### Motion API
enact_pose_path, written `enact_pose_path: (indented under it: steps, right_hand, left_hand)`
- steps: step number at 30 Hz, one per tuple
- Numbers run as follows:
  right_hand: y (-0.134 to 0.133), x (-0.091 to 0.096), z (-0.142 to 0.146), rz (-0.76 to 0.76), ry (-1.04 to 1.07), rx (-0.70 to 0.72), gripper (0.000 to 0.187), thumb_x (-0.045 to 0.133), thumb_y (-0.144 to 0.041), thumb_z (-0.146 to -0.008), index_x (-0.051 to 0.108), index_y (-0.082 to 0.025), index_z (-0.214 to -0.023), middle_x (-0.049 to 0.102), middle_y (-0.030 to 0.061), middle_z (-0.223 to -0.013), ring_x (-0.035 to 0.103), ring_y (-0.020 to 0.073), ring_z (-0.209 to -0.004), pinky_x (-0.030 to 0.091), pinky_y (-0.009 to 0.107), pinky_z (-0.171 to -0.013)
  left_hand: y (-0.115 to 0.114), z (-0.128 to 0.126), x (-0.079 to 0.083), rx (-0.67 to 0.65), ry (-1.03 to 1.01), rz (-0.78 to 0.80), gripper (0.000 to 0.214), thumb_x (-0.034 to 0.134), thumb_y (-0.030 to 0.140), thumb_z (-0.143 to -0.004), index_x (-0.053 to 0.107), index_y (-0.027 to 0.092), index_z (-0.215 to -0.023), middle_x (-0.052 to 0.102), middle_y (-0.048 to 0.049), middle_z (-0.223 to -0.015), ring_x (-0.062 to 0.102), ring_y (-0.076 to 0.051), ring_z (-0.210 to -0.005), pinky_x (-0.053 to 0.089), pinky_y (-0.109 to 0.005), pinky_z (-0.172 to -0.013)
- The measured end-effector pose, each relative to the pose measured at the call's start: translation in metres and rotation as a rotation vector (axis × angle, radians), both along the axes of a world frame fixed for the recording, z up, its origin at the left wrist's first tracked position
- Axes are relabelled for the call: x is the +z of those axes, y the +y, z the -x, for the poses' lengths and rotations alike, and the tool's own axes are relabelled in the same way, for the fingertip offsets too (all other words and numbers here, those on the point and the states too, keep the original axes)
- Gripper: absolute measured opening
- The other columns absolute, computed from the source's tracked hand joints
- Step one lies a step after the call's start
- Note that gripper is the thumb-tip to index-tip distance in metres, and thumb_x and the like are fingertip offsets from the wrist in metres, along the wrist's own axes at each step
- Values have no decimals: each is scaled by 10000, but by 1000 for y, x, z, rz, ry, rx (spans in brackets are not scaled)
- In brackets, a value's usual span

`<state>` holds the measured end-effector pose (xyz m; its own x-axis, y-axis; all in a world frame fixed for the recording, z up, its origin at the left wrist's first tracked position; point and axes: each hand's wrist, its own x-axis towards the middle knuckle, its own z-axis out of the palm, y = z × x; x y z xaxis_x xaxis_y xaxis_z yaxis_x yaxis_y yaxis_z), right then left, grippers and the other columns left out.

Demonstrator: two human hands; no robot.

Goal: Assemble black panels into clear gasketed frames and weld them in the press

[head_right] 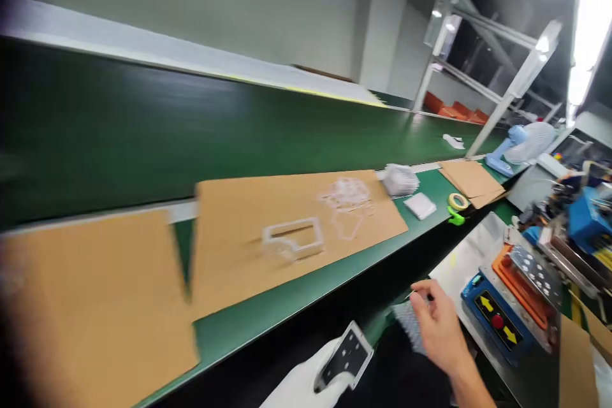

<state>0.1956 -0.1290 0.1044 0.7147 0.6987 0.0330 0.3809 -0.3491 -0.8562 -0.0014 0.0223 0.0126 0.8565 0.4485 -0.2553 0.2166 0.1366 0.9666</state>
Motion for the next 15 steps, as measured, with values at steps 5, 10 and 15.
enact_pose_path:
  steps: [5, 10, 15]
  right_hand:
    - [13, -24, -11, 93, 379, 502, 1118, 831, -882, -633, 556, -322, -1561, 643, 212, -1489, 738, 352, -1059, 613, 475, -899]
    - [44, -60, 6, 132, 493, 695, 1009, 805, -874, -674, 608, -313, -1489, 669, 228, -1469, 692, 454, -1275, 607, 562, -1007]
    - [69, -66, 30, 114, 447, 794, 1048, 818, -870, -664, 576, -287, -1501, 623, 235, -1530, 679, 464, -1298, 626, 545, -989]
  left_hand:
    - [-11, 1, 30, 1, -68, -175, 251, 643, 297, -840, 749, 264, -1065, 758, -18, -887, 678, -228, -743, 447, -272, -642]
    - [-10, 3, 7, -24, -73, -207, 331, 819, 403, -778, 754, 259, -1069, 746, 0, -853, 701, -225, -741, 472, -273, -644]
    - [-28, 37, -20, 213, -154, 273, 403, 934, 434, -643, 757, 208, -925, 733, 16, -771, 636, -159, -643, 504, -264, -609]
